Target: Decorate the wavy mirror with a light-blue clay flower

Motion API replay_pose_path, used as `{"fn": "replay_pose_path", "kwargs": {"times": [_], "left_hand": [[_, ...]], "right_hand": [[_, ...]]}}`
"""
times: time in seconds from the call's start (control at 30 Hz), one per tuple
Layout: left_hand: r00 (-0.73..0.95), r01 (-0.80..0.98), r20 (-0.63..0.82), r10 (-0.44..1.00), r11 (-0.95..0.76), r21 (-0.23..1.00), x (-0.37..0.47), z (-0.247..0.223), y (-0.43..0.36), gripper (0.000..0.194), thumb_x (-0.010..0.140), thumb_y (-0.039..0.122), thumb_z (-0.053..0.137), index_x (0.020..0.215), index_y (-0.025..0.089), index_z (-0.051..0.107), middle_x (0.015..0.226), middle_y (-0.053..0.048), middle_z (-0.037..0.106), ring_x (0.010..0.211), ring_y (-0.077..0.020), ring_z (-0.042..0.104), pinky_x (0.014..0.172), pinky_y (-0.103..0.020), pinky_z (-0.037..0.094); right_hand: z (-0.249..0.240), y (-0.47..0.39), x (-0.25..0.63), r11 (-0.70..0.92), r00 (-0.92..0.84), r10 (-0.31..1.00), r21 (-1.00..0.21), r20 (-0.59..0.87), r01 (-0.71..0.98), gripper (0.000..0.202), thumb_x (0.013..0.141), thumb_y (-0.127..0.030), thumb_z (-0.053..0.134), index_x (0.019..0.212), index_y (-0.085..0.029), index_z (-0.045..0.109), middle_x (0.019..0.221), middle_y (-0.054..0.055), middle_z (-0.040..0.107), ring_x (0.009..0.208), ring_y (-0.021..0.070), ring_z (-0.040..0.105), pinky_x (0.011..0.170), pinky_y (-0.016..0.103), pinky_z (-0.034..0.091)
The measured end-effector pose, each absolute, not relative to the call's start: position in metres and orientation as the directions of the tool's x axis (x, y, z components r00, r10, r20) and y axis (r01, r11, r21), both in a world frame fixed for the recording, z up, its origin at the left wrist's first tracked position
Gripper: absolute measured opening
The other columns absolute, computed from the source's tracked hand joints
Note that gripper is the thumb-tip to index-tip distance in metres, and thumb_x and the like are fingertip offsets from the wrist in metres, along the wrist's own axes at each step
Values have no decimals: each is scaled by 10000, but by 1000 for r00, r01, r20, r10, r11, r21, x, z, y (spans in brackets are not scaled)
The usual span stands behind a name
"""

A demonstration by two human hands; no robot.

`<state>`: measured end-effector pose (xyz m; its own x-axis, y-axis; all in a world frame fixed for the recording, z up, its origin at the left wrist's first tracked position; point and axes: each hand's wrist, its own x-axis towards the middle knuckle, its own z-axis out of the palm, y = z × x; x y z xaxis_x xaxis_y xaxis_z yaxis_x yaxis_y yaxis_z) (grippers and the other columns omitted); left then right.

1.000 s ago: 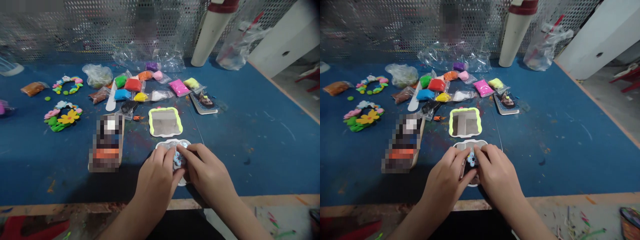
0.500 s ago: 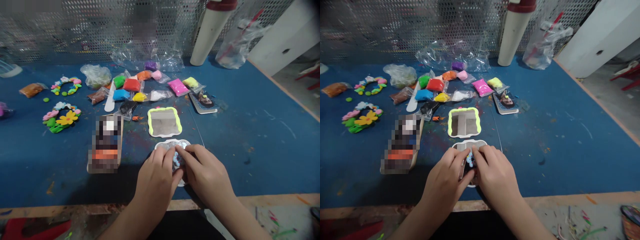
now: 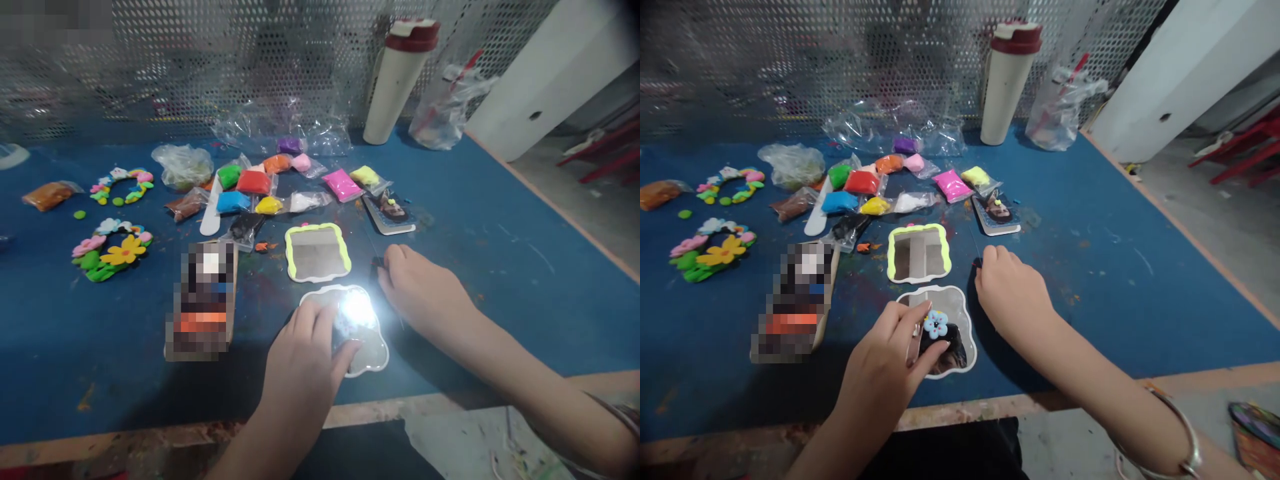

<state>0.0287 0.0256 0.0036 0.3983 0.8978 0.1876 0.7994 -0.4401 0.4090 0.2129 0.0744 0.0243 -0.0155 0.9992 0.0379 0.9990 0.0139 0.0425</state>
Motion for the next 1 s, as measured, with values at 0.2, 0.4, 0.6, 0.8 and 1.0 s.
{"fn": "replay_pose_path", "kwargs": {"times": [0.2,0.4,0.6,0.8,1.0], "left_hand": [[377,804,168,911,-412,430,29,4,26,330,758,182,710,1052,173,561,866,-30,591,736,-221,639,609,-347,558],[376,787,215,901,-433,439,27,-1,26,382,763,175,693,1109,160,533,893,-49,582,764,-228,646,620,-348,563],[372,770,232,899,-438,464,26,-2,25,363,786,169,664,1116,153,514,908,-61,568,808,-233,635,662,-362,561],[370,747,271,889,-458,482,25,-4,22,337,818,176,617,1134,147,504,913,-70,557,816,-236,615,678,-376,554],[372,738,291,881,-471,483,25,-6,23,314,829,174,599,1128,131,512,908,-80,558,815,-243,611,676,-386,555]], "right_hand": [[33,80,198,-12,27,996,170,-86,985,204,868,-65,380,868,-77,584,764,181,656,718,300,680,521,314,388],[49,84,195,-38,96,967,238,-236,970,139,897,-90,481,951,-74,608,829,95,672,717,180,671,589,285,493],[52,88,192,-80,157,945,265,-286,961,228,907,-283,564,1060,-119,604,967,54,660,791,147,654,685,322,551],[54,86,182,-137,201,945,242,-260,960,190,914,-246,552,1040,-117,612,952,53,667,805,151,659,706,331,551],[49,87,184,-160,188,954,135,-232,978,208,905,-263,559,1043,-115,608,978,67,659,821,164,650,713,342,536]]}}
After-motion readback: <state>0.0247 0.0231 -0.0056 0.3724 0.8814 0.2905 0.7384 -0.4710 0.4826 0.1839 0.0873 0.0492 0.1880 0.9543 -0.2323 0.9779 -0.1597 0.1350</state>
